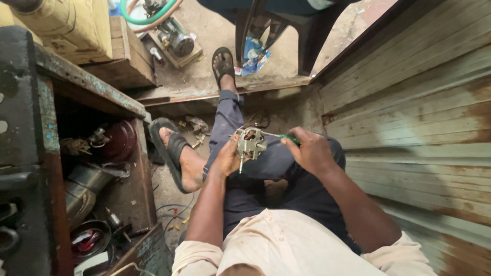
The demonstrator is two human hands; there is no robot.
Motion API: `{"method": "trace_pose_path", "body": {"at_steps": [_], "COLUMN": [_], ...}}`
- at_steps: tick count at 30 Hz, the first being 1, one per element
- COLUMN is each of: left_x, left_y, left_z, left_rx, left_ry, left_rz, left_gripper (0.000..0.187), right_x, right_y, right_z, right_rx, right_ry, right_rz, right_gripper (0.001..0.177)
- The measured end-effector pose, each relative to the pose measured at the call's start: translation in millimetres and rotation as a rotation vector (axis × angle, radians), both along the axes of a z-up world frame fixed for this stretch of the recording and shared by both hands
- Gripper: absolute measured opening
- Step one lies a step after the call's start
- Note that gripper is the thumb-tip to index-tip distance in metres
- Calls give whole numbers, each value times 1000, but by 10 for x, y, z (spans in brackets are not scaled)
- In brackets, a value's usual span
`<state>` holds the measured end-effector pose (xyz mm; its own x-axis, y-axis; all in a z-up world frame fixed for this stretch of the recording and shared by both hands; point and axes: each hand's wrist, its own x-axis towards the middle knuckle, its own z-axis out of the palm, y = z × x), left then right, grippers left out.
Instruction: The person sits and repairs a small electrical component, likely a fan motor, using a screwdriver and a hammer. They adjust internal parts with the screwdriver and tap the component with the hammer to secure or align pieces.
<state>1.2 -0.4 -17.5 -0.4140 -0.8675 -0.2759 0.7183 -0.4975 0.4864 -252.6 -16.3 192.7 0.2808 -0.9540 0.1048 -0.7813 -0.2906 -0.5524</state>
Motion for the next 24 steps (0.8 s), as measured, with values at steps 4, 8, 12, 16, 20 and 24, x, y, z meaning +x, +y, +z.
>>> {"method": "trace_pose_path", "body": {"at_steps": [4, 8, 12, 16, 20, 24], "left_x": [-14, -6, -38, -12, 24, 27], "left_y": [36, 42, 0, 17, 17, -4], "left_z": [23, 93, 155, 188, 218, 168], "left_rx": [-21, -26, -24, -21, -18, -16], "left_ry": [21, 21, -7, 25, 31, 50], "left_rz": [0, -13, -21, -14, -23, -25], "left_gripper": [61, 64, 65, 67, 67, 66], "right_x": [-35, -69, -48, 19, -2, -16], "right_y": [-41, -144, -210, -226, -277, -301], "right_z": [122, 275, 347, 289, 202, 137], "right_rx": [-68, -244, -450, -533, -514, -401], "right_ry": [92, 361, 664, 729, 700, 670], "right_rz": [159, 422, 566, 579, 608, 595], "right_gripper": [21, 18, 27, 33, 27, 14]}}
